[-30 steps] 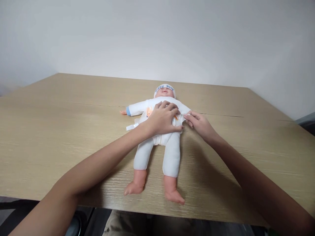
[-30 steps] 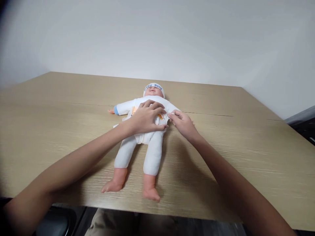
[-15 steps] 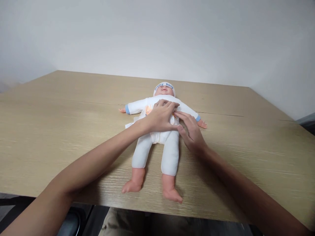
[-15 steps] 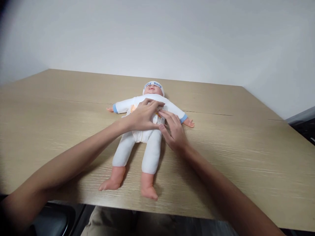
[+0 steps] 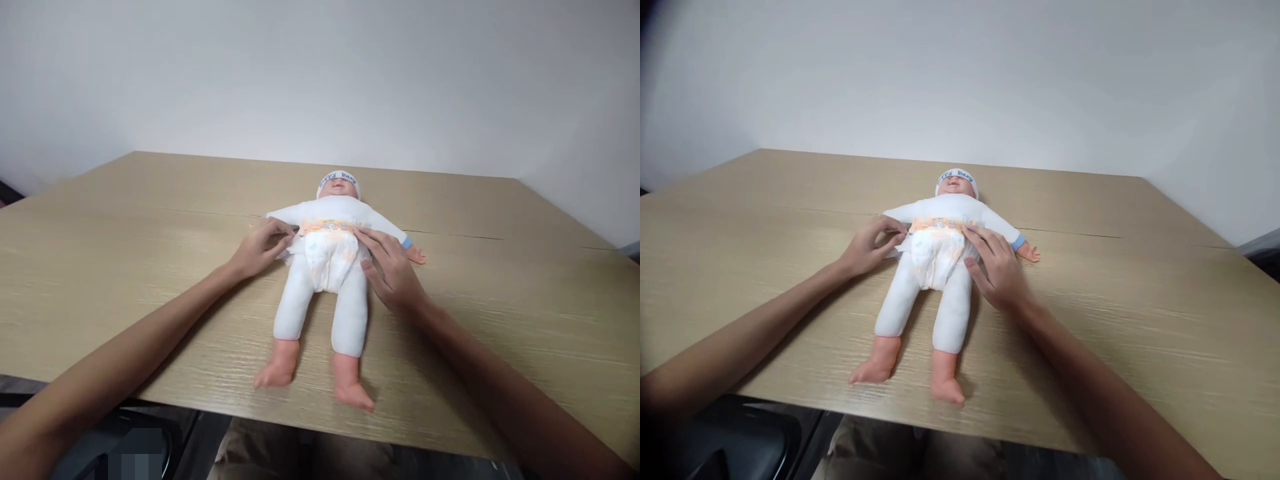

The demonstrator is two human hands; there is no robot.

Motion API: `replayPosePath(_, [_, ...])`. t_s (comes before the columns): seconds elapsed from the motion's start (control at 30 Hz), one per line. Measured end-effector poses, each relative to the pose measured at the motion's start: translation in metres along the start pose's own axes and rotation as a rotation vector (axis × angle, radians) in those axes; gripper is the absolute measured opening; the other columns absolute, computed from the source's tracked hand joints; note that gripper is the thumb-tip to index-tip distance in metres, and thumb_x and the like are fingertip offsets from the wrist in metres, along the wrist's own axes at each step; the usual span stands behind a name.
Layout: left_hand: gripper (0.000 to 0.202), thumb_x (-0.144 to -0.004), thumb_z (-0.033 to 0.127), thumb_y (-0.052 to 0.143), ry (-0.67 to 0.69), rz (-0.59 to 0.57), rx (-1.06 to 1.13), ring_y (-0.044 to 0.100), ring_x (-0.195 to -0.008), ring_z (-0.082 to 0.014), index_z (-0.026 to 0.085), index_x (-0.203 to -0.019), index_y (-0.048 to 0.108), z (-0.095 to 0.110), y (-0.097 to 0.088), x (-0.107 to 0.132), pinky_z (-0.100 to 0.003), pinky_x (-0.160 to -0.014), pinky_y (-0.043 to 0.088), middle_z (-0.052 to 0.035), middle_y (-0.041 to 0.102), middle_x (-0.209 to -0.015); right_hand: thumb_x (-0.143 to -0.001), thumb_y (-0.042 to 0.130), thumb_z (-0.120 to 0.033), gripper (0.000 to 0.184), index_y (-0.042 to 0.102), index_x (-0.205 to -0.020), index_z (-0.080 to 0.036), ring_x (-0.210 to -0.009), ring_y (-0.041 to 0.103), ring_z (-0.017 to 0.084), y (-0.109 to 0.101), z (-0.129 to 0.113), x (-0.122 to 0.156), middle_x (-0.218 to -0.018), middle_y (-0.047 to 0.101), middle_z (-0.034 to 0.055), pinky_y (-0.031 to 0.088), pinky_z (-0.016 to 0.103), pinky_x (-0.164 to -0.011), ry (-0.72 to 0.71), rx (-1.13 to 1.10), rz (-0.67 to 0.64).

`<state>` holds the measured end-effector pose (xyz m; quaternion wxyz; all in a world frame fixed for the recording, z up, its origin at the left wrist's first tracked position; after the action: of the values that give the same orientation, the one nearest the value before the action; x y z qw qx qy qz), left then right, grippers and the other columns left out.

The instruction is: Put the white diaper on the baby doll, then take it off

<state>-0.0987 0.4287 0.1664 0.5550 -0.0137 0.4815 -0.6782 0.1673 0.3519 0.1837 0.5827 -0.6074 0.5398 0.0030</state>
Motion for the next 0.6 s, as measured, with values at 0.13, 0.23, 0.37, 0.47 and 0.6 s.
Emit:
replayPosePath(0.13, [0.024,-0.107,0.045,0.056,-0.088,-0.054,-0.179,0.065,-0.114,-0.0311,0.023,-0.113,0.064,-0.016,-0.004,0.012,-0.048,-0.103,0.052,-0.0109,0.074,-0.117,-0.114,0.053,-0.039,0.038,0.069,-0.145,-0.024,-0.129,0.063,0.037,-0.017,-0.018,-0.026,-0.138,0.069,0.0155,0.048,0.058,-0.114,0.056,0.132,0.095])
replayPosePath(0.23, [0.028,-0.103,0.051,0.061,-0.191,-0.12,-0.265,0.063,-0.103,-0.0326,0.023,-0.105,0.059,-0.026,-0.001,0.015,-0.047,-0.095,0.05,-0.0111,0.071,-0.104,-0.113,0.054,-0.041,0.032,0.073,-0.133,-0.026,-0.112,0.066,0.034,-0.009,-0.037,-0.059,-0.119,0.071,0.0127,0.053,0.052,-0.103,0.065,0.1,0.026])
replayPosePath(0.37, [0.035,-0.094,0.054,0.072,-0.281,-0.19,-0.209,0.056,-0.085,-0.028,0.024,-0.088,0.056,-0.038,0.002,0.02,-0.042,-0.085,0.044,-0.007,0.065,-0.089,-0.111,0.057,-0.043,0.029,0.076,-0.127,-0.026,-0.102,0.066,0.03,0.028,-0.056,-0.097,-0.113,0.068,0.0107,0.053,0.046,-0.094,0.043,0.101,-0.193])
replayPosePath(0.47, [0.039,-0.082,0.05,0.083,-0.387,-0.195,0.064,0.048,-0.074,-0.0222,0.024,-0.073,0.056,-0.049,0.001,0.024,-0.036,-0.074,0.038,-0.0037,0.059,-0.079,-0.11,0.06,-0.042,0.027,0.08,-0.115,-0.025,-0.097,0.065,0.029,0.052,-0.052,-0.108,-0.106,0.069,0.0099,0.051,0.045,-0.09,0.079,0.201,-0.317])
replayPosePath(0.6, [0.046,-0.083,0.056,0.079,-0.49,-0.215,0.315,0.042,-0.063,-0.0176,0.023,-0.063,0.054,-0.057,-0.004,0.022,-0.032,-0.062,0.032,-0.0003,0.052,-0.065,-0.105,0.064,-0.042,0.024,0.079,-0.109,-0.024,-0.102,0.068,0.03,0.061,-0.041,-0.11,-0.107,0.072,0.0097,0.051,0.044,-0.089,0.156,0.223,-0.337])
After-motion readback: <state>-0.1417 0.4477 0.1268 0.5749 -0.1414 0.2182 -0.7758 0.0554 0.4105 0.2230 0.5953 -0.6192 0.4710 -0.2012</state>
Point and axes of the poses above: each hand's wrist, its own x-axis away from the middle knuckle, its own y-axis out of the palm, z = x × y, the point moved 10 cm from there along -x, towards the middle knuckle
